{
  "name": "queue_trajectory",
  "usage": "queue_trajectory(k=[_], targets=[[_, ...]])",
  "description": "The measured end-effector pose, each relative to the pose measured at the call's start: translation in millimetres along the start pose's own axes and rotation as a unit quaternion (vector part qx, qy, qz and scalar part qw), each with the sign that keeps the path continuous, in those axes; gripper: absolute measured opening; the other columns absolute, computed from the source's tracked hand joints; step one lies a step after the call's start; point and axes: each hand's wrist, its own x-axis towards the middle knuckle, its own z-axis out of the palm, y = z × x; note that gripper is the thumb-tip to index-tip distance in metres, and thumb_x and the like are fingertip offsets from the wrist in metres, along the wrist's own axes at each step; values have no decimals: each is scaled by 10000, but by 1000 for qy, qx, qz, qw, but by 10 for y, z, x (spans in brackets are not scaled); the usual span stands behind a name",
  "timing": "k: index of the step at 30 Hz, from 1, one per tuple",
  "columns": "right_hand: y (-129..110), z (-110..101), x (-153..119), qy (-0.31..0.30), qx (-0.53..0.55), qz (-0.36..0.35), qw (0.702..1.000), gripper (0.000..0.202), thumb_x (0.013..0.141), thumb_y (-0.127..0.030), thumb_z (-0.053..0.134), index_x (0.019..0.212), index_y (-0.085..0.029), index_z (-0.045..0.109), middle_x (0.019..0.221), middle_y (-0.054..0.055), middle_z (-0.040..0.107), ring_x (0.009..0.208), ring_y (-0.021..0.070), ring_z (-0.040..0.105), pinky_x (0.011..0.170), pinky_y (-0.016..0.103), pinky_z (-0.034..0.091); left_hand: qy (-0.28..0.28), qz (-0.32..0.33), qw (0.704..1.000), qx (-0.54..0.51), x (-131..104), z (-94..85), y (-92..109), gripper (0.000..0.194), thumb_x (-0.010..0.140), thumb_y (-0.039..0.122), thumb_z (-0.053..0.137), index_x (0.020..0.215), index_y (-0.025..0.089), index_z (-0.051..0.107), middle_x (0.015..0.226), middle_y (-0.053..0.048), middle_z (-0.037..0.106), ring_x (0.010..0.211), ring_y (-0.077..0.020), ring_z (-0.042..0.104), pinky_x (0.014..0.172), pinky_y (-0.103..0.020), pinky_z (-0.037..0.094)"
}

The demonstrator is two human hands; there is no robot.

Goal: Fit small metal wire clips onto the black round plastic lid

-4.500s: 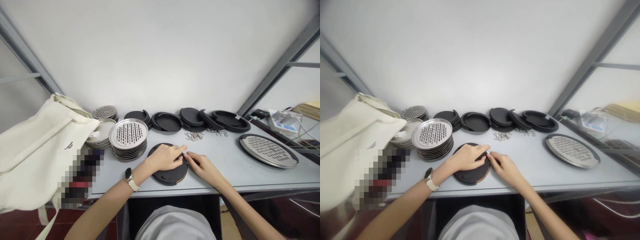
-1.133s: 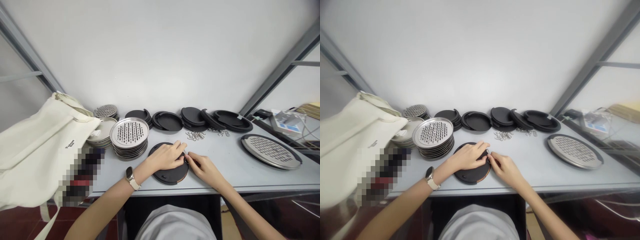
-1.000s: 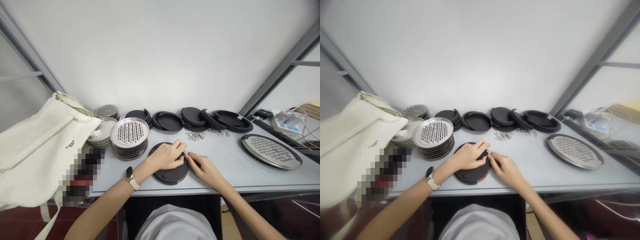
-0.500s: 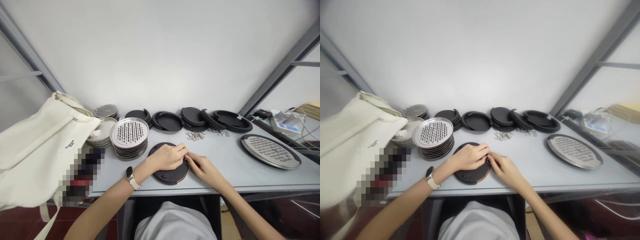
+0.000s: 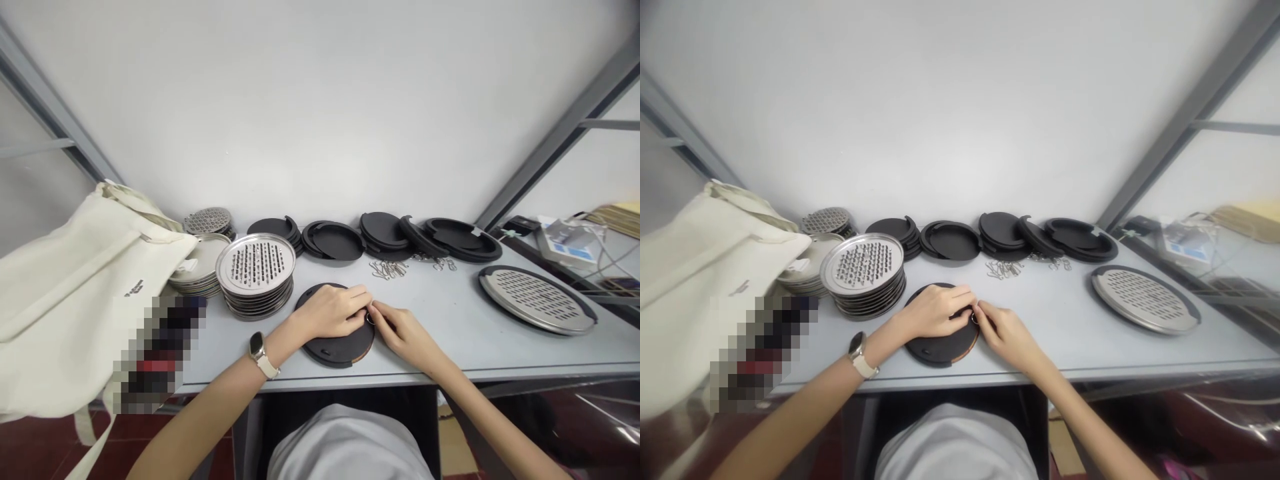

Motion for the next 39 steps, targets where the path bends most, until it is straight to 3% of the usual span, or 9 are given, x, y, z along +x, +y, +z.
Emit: queue_trajectory(k=[16,24,29,33,39], targets=[[-44,12,0,29,-48,21,998,327,988,-338,277,735,-221,449,627,-1,554,531,154,514,564,258,361,-6,-24,992,-124,20,23,-57,86,893,219,464,907,182,540,883,-13,582,753,-135,562,678,-237,415],[-61,88,-94,50,-141,25,988,314,977,-305,284,772,-213,503,616,25,603,510,173,559,527,266,336,-9,-7,984,-177,22,23,-71,105,894,166,448,938,175,543,921,-18,586,798,-130,566,721,-229,417],[-103,108,-154,44,-130,31,990,329,982,-311,274,770,-215,507,614,27,610,510,167,561,529,261,346,-18,5,987,-158,16,13,-54,130,908,168,418,925,180,547,911,-11,586,786,-123,573,701,-223,416],[-102,82,-132,52,-94,42,993,312,980,-325,281,773,-219,488,630,24,607,507,163,553,527,259,356,-3,-4,996,-90,2,32,-37,172,913,204,412,1021,200,546,979,-10,583,772,-126,583,659,-238,425],[-63,54,-69,68,-64,50,994,307,977,-341,298,721,-231,427,562,-15,520,480,154,496,512,249,346,2,-24,998,-60,0,25,-17,221,910,236,415,1105,188,506,1038,-28,566,796,-135,592,636,-245,451]])
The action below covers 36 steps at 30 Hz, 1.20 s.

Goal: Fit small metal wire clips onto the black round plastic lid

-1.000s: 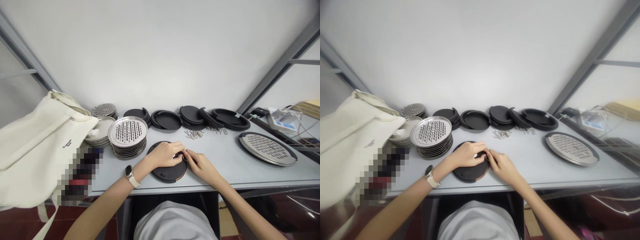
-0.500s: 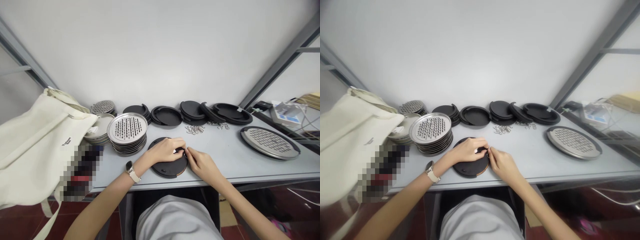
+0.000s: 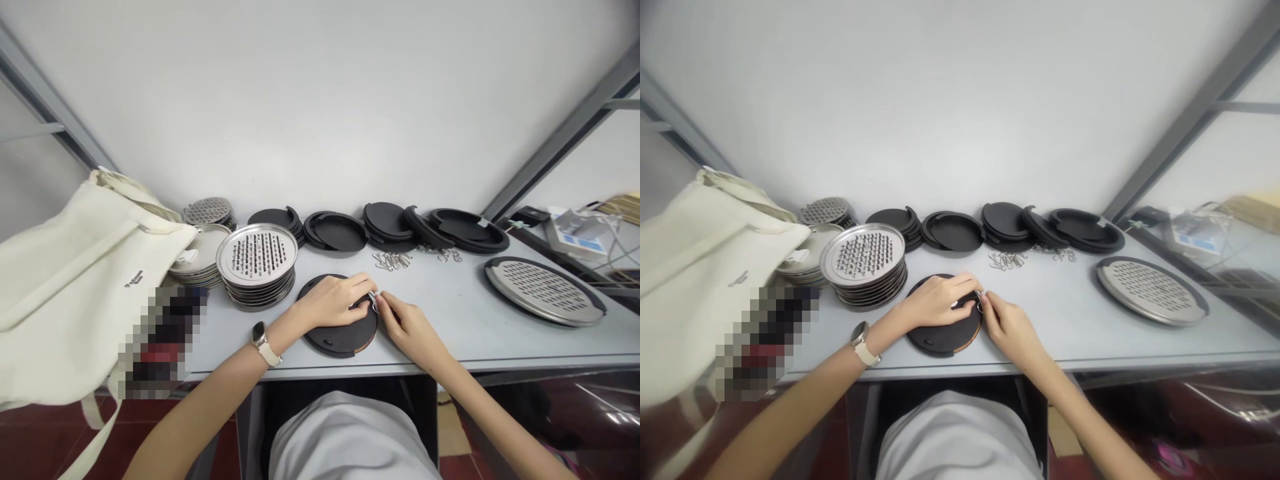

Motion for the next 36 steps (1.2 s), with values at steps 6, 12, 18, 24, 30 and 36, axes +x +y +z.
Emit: queue_trajectory(k=[6,12,18,24,30,36], targets=[[-5,-19,63,-32,44,-17,998,290,982,-330,283,800,-221,480,677,11,591,567,162,553,570,251,387,-6,2,1000,10,0,-2,-2,202,916,248,409,1070,188,526,1007,-20,577,784,-135,594,627,-242,441],[15,-17,79,-22,25,-40,999,280,974,-307,304,780,-219,486,659,13,601,530,152,543,538,247,374,-6,-11,1000,26,0,5,5,194,916,268,422,1037,190,552,985,-19,573,759,-127,588,611,-243,438],[24,16,47,-10,-20,-42,999,267,965,-304,324,774,-216,489,639,15,605,487,149,534,506,246,335,18,-34,999,13,-8,9,-2,219,898,296,449,1050,230,592,1010,6,629,764,-135,610,604,-245,412],[12,9,47,-13,-18,-41,999,282,968,-302,311,774,-213,495,646,22,619,492,151,545,504,239,335,37,-44,998,-3,-16,20,-12,230,881,302,480,1061,250,614,1045,30,655,847,-148,630,657,-246,428],[11,6,44,-16,-12,-40,999,282,969,-294,313,793,-211,517,700,36,651,518,156,569,519,242,346,33,-42,998,-16,-18,37,-26,239,882,294,487,1070,259,630,1064,26,663,877,-147,636,641,-235,423],[19,5,51,-16,-2,-38,999,272,968,-291,319,793,-208,509,689,32,642,510,153,559,522,241,348,38,-42,998,-36,-8,50,-38,233,877,288,504,1064,254,638,1055,37,667,886,-142,635,650,-231,419]])
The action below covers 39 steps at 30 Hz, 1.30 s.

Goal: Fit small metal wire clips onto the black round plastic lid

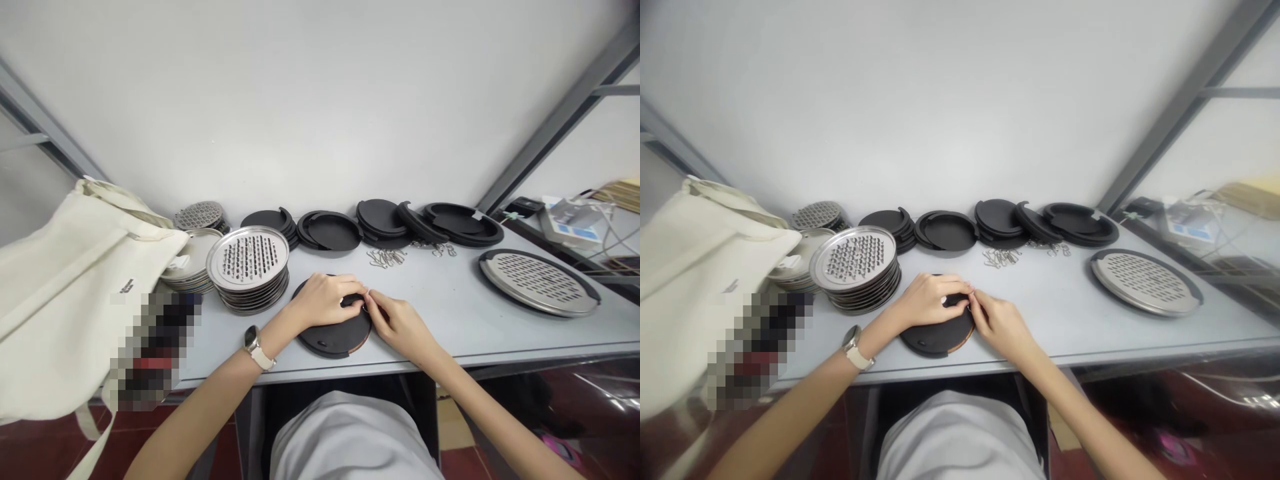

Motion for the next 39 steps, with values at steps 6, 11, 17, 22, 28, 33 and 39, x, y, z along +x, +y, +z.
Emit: queue_trajectory(k=[6,11,17,22,28,33,39], targets=[[7,6,-9,1,3,1,1000,269,972,-289,318,793,-211,502,677,22,624,512,150,550,524,238,343,2,-5,1000,-19,0,10,-2,228,867,273,519,1056,256,645,1045,40,670,887,-145,636,689,-233,427],[4,14,-17,0,4,2,1000,265,970,-303,324,803,-211,508,679,22,625,507,150,547,528,238,349,0,-4,1000,-31,3,8,-8,229,868,263,520,1059,246,645,1045,36,670,893,-145,634,698,-232,431],[6,17,-8,-1,4,-1,1000,263,967,-302,326,812,-209,517,682,28,630,503,152,547,528,239,351,-8,-3,999,-48,15,-8,-5,198,865,241,528,1015,237,657,1026,24,673,893,-143,632,729,-224,435],[1,23,-13,-1,-4,2,1000,272,969,-300,321,822,-204,529,687,32,637,508,156,556,527,243,349,-12,-4,998,-60,23,-31,8,195,863,221,533,1004,237,665,1006,16,673,880,-135,626,740,-220,433],[-11,23,-21,2,-28,5,1000,290,975,-299,299,852,-201,543,693,35,647,528,166,580,540,247,363,-12,-5,997,-72,24,-25,-13,191,863,246,549,1012,239,667,969,20,668,848,-129,618,730,-220,427],[-48,29,-48,16,-61,22,998,311,976,-299,289,845,-199,552,691,40,661,532,175,601,524,251,360,-19,-9,997,-70,29,-22,-10,201,862,254,546,1024,243,666,982,14,663,859,-137,619,745,-226,427],[-63,56,-114,19,-85,32,996,321,974,-319,296,877,-199,577,676,46,665,562,199,628,528,261,359,-41,22,997,-64,30,-22,-5,209,887,224,497,1022,230,656,1001,1,659,879,-145,624,758,-223,428]])
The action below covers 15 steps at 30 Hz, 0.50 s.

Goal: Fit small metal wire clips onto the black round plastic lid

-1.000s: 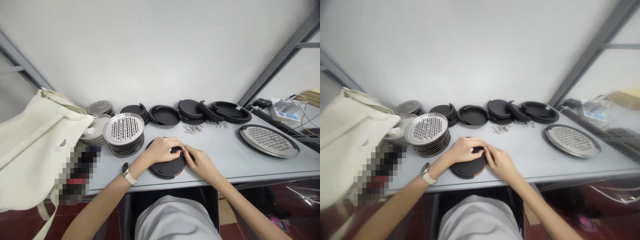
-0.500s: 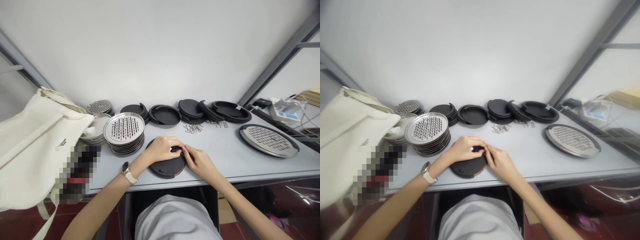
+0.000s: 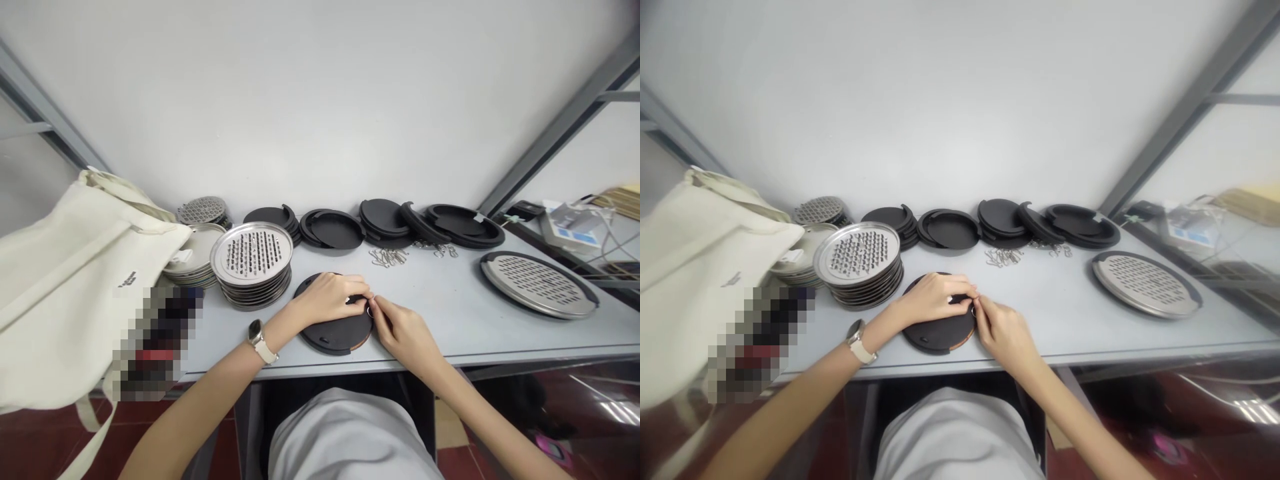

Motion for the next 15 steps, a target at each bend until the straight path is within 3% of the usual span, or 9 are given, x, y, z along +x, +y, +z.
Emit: queue_trajectory(k=[5,10,15], targets=[[16,-6,14,-22,55,9,998,315,980,-332,281,891,-210,557,741,45,679,605,190,641,567,256,380,12,-3,1000,16,-10,8,-6,243,888,223,491,1092,237,623,1080,-2,641,923,-153,621,785,-228,442],[17,-23,20,-24,52,21,998,311,972,-343,291,744,-226,467,588,4,581,500,170,555,525,254,345,13,-6,999,43,-11,-10,27,312,885,236,489,1191,222,546,1156,-19,606,923,-161,619,748,-246,467],[21,-45,32,-31,67,22,997,324,970,-352,285,712,-231,438,568,-11,547,494,157,515,523,249,349,8,-13,998,63,-10,-10,34,284,888,264,488,1160,213,553,1135,-22,605,866,-159,624,708,-257,472]])
